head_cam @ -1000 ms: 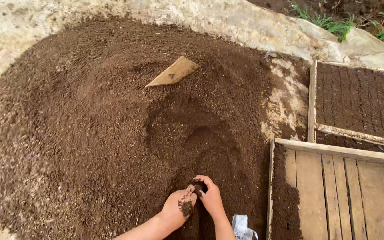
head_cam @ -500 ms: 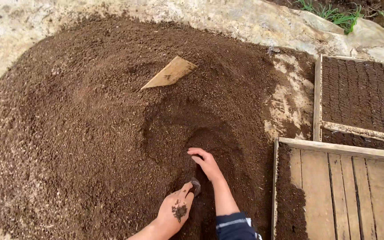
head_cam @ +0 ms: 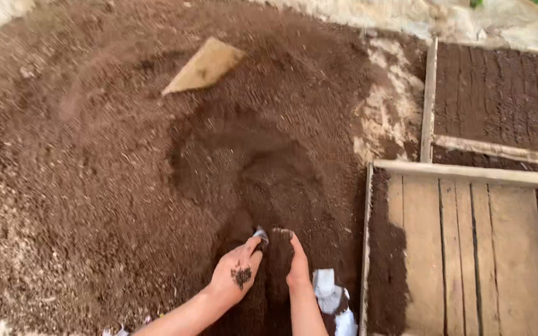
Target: The person fills small plastic packets with soil by hand from a large pile, occasionally using a small scoop to add soil to the packets and then placing the filled packets onto a wooden surface.
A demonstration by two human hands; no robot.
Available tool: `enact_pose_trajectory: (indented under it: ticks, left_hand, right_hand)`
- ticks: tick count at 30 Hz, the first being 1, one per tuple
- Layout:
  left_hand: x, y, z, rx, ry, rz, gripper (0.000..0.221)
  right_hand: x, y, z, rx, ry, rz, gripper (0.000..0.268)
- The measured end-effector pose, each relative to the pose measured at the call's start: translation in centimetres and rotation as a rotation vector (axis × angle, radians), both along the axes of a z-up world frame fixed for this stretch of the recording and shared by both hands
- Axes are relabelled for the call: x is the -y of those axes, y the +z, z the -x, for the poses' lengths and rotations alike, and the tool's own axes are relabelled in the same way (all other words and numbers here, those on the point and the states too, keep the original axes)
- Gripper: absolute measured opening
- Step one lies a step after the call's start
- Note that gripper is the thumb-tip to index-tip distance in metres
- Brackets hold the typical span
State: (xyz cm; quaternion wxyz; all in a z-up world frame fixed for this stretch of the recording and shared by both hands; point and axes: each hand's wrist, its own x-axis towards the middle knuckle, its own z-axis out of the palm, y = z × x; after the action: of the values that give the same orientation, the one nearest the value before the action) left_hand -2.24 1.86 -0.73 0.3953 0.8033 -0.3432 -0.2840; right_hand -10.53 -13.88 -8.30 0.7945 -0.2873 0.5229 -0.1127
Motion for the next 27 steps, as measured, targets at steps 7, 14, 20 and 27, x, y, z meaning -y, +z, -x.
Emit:
enact_pose_trajectory:
  ticks: [7,14,20,27]
  left_hand:
    - [0.3,-2.3,1.3,0.587,-0.063,0.125,0.027]
    - [0.5,-2.4,1.3,0.436,-0.086,0.065,0.037]
    - [0.3,-2.9,-0.3,0.294,-0.077,0.088,0.042]
    - [-0.2,-3.4,0.0,0.435,-0.284,-0.037,0.025]
  right_hand:
    - [-1.7,2.5,0.3,0.038,-0.092,0.06,0.042]
    - [-4.4,5.7,4.4,-0.34,0.291,0.795,0.028]
    - [-7.3,3.5,5.3,-0.576,-0.1,0.873,0.03]
    - [-6.2,6.5,3.4,-0.514,-0.091,0.391,0.057]
